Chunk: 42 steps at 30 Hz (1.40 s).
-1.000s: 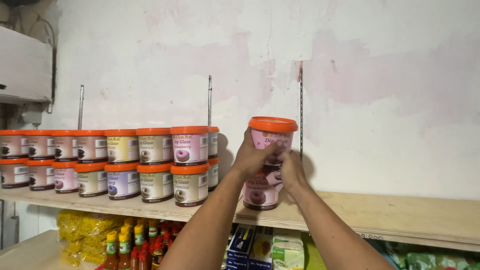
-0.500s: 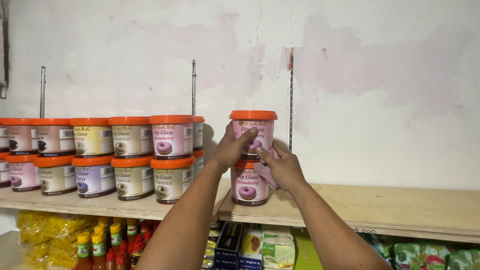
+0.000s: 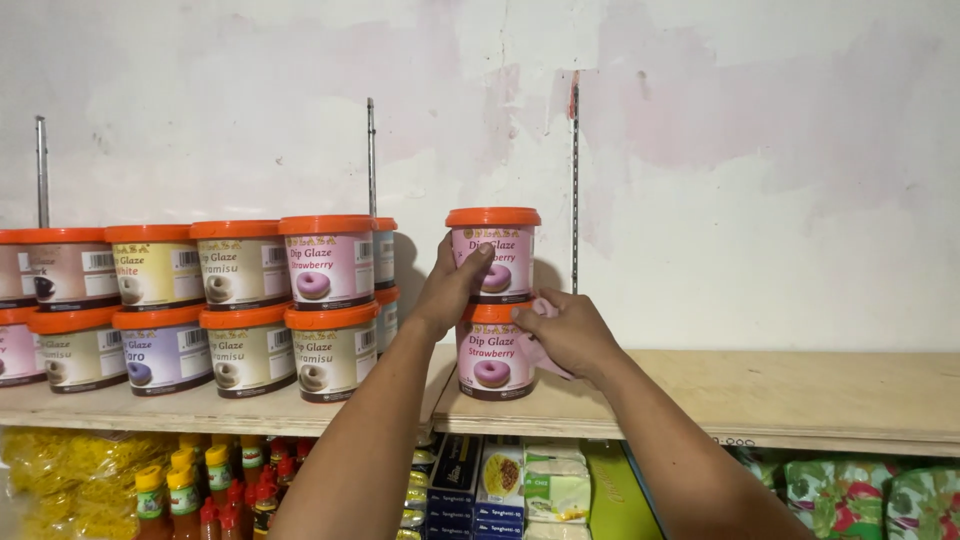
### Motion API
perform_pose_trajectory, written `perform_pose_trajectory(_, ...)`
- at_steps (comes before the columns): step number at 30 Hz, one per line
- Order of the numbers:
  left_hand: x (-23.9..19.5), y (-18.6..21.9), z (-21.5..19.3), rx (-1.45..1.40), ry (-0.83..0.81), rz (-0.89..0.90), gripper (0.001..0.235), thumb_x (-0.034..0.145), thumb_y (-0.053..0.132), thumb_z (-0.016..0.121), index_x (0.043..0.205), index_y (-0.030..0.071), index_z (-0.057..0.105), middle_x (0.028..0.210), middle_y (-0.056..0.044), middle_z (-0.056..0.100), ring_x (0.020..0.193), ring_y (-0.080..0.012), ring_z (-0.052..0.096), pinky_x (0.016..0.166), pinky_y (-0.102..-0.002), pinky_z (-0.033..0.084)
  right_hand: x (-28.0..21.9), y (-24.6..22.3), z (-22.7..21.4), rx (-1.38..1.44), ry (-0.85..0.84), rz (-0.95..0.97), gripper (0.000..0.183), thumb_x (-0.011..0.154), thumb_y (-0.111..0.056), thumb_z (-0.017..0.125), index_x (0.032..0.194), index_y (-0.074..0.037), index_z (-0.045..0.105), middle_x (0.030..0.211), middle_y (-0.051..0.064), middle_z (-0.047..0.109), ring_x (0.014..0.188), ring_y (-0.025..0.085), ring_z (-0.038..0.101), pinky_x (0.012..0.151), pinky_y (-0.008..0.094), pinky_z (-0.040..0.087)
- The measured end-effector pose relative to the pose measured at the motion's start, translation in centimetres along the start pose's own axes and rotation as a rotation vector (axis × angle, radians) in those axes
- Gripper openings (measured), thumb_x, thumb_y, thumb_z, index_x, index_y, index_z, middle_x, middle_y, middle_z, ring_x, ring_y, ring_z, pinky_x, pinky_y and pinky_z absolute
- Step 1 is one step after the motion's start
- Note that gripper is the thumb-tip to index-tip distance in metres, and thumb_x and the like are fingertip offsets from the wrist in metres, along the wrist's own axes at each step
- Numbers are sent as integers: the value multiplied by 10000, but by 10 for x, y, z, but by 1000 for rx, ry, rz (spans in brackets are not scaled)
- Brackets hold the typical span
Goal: Arranging and stocking containers of dip glaze on a grocery store shelf.
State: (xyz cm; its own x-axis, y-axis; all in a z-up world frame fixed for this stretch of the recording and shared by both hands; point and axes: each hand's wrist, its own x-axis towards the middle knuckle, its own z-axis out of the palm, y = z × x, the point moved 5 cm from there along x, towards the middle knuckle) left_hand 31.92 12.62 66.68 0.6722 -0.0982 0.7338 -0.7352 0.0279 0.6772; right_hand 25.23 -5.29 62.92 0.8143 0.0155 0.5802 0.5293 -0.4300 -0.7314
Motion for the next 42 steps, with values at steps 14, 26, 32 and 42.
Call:
perform_pose_trajectory(14, -26, 2, 1, 198, 37, -56, 644, 774, 486, 776, 1201, 14, 675, 1060, -145, 776, 931, -226, 771, 827, -356, 615, -13, 13, 14, 138, 6, 22, 714, 886, -356, 716, 1518, -113, 487, 1314, 117, 726, 1119, 145, 712, 949, 285, 548)
perform_pose_trajectory(26, -34, 4, 3, 141, 72, -35, 668, 758, 505, 802, 1199, 17, 679, 1062, -142, 776, 933, -220, 769, 820, -354, 618, -18, 15, 18, 188, 7, 50, 767, 900, -373, 699, 1554, -100, 405, 1353, 116, 696, 1160, 151, 691, 966, 301, 549)
perform_pose_trajectory(32, -36, 5, 1, 149, 92, -26, 685, 751, 528, 801, 1197, 23, 675, 1049, -134, 776, 933, -220, 767, 823, -356, 614, -15, 18, 19, 148, 1, 41, 790, 898, -399, 693, 1553, -83, 386, 1378, 131, 678, 1199, 172, 685, 987, 304, 542)
perform_pose_trajectory(42, -93, -7, 22, 354, 291, 64, 1060, 831, 511, 732, 1538, -90, 220, 1513, -291, 400, 1357, -383, 492, 1086, -428, 456, -84, 11, 5, -272, 240, -70, 562, 890, -371, 686, 1391, -130, 610, 1185, 249, 735, 1113, 317, 728, 967, 381, 556)
